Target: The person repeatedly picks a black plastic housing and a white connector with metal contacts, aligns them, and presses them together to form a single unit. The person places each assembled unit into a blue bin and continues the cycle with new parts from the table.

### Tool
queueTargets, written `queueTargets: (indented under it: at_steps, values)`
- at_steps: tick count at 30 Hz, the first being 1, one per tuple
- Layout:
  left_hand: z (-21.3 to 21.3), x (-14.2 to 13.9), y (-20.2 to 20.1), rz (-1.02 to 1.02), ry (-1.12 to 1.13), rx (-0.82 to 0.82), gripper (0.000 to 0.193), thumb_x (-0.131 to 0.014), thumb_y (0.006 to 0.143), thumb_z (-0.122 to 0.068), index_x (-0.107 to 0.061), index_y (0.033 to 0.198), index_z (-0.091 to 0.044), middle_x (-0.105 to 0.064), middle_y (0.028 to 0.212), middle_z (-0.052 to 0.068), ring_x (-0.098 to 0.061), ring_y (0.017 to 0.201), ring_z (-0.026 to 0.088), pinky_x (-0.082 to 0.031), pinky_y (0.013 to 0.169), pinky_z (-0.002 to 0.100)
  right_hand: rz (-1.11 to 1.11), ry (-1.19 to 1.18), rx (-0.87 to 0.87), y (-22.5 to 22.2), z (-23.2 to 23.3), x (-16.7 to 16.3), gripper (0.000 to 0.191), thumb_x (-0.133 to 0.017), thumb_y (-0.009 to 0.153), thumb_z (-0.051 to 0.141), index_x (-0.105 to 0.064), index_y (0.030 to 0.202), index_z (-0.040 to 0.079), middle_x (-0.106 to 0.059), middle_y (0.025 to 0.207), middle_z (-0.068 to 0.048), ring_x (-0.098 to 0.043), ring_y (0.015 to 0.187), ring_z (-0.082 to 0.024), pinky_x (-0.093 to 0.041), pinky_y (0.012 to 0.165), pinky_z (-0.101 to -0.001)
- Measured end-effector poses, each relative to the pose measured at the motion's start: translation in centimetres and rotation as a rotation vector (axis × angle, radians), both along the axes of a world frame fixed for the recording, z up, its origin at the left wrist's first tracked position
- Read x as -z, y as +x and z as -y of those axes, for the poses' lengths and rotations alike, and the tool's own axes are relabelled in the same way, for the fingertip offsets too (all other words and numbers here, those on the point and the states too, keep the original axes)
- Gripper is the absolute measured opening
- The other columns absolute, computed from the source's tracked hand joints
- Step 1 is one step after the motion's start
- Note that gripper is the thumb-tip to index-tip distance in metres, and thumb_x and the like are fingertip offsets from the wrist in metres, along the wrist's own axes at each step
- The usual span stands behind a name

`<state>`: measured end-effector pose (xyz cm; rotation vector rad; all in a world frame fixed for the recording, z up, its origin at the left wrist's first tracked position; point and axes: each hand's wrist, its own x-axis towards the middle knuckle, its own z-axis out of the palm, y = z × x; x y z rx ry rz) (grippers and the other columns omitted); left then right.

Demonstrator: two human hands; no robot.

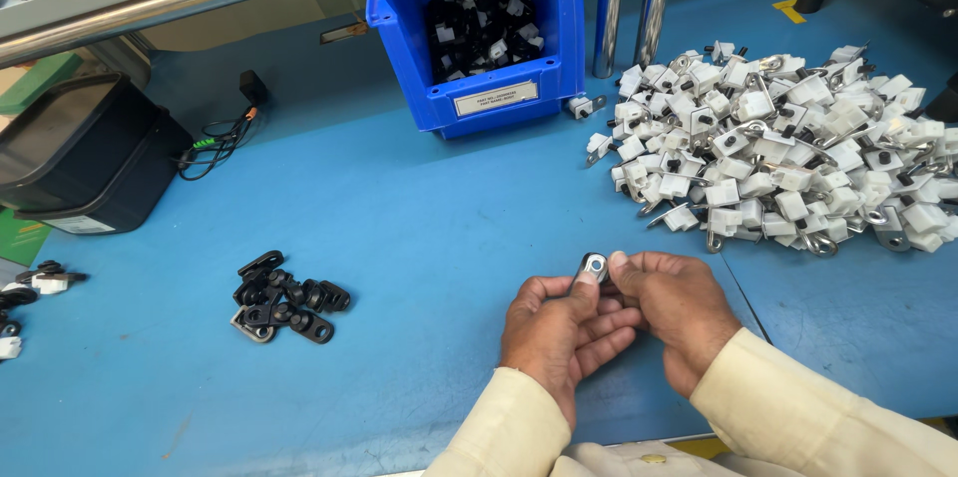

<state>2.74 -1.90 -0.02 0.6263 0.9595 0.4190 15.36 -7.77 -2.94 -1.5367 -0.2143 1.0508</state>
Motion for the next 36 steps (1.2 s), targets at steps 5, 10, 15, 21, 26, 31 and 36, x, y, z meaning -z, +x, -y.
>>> queueTargets:
  at_steps: [5,10,15,21,26,31,36]
  values:
    - [-0.7,0.2,-0.5,0.026,-0.037,0.032,0.024,-0.063,0.096,-0.020,-0.053,0.110,-0.003,-0.073,0.098,0.018,-0.077,0.088,0.025,-0.066,0.082,0.038,-0.074,-0.063,-0.096,0.6,0.3,-1.1,0.038,-0.060,0.098,0.037,-0.070,0.092,0.001,-0.074,0.085,-0.010,-0.068,0.075,-0.018,-0.057,0.075,-0.0348]
    - [-0.6,0.1,-0.4,0.011,-0.020,0.060,0.028,-0.063,0.096,-0.022,-0.056,0.117,-0.005,-0.073,0.097,0.015,-0.075,0.087,0.023,-0.064,0.081,0.036,-0.050,-0.116,-0.179,0.9,0.1,-2.3,0.037,-0.068,0.097,0.038,-0.070,0.093,0.001,-0.073,0.084,-0.011,-0.067,0.074,-0.018,-0.058,0.072,-0.0366]
    - [-0.5,-0.2,-0.3,-0.125,0.108,0.122,0.036,-0.064,0.096,-0.021,-0.062,0.127,-0.002,-0.076,0.097,0.014,-0.075,0.082,0.021,-0.064,0.073,0.032,-0.019,-0.115,-0.185,1.3,-0.2,-2.0,0.028,-0.073,0.093,0.030,-0.071,0.092,0.002,-0.074,0.085,-0.009,-0.071,0.076,-0.019,-0.060,0.071,-0.0385]
    - [-0.4,-0.4,0.6,-0.298,0.343,0.149,0.033,-0.066,0.094,-0.013,-0.065,0.125,-0.002,-0.076,0.087,0.015,-0.075,0.067,0.020,-0.064,0.058,0.028,-0.021,-0.084,-0.116,1.7,-0.7,-0.8,0.021,-0.068,0.092,0.020,-0.071,0.089,0.000,-0.076,0.082,-0.013,-0.072,0.075,-0.023,-0.062,0.074,-0.0375]
    - [-0.7,-0.2,0.2,-0.363,0.422,0.199,0.031,-0.067,0.094,-0.014,-0.070,0.121,0.000,-0.078,0.085,0.015,-0.076,0.066,0.019,-0.064,0.056,0.027,-0.113,-0.168,-0.075,1.7,-1.0,-0.7,0.030,-0.062,0.099,0.028,-0.067,0.096,-0.002,-0.074,0.087,-0.015,-0.071,0.078,-0.024,-0.060,0.073,-0.0368]
    - [-1.4,0.5,-0.1,-0.319,0.321,0.219,0.033,-0.067,0.095,-0.016,-0.069,0.122,0.001,-0.074,0.084,0.014,-0.076,0.065,0.021,-0.066,0.057,0.030,-0.069,-0.144,-0.225,2.2,-0.2,-1.6,0.041,-0.059,0.099,0.040,-0.068,0.099,0.000,-0.074,0.086,-0.014,-0.072,0.073,-0.020,-0.060,0.065,-0.0342]
    - [-1.3,1.1,-0.2,-0.358,0.308,0.290,0.039,-0.070,0.094,-0.018,-0.063,0.128,-0.001,-0.074,0.086,0.014,-0.076,0.067,0.022,-0.064,0.056,0.030,0.142,-0.150,-0.389,2.6,-0.5,-1.7,0.031,-0.075,0.091,0.030,-0.074,0.095,0.000,-0.075,0.078,-0.009,-0.070,0.068,-0.016,-0.057,0.057,-0.0307]
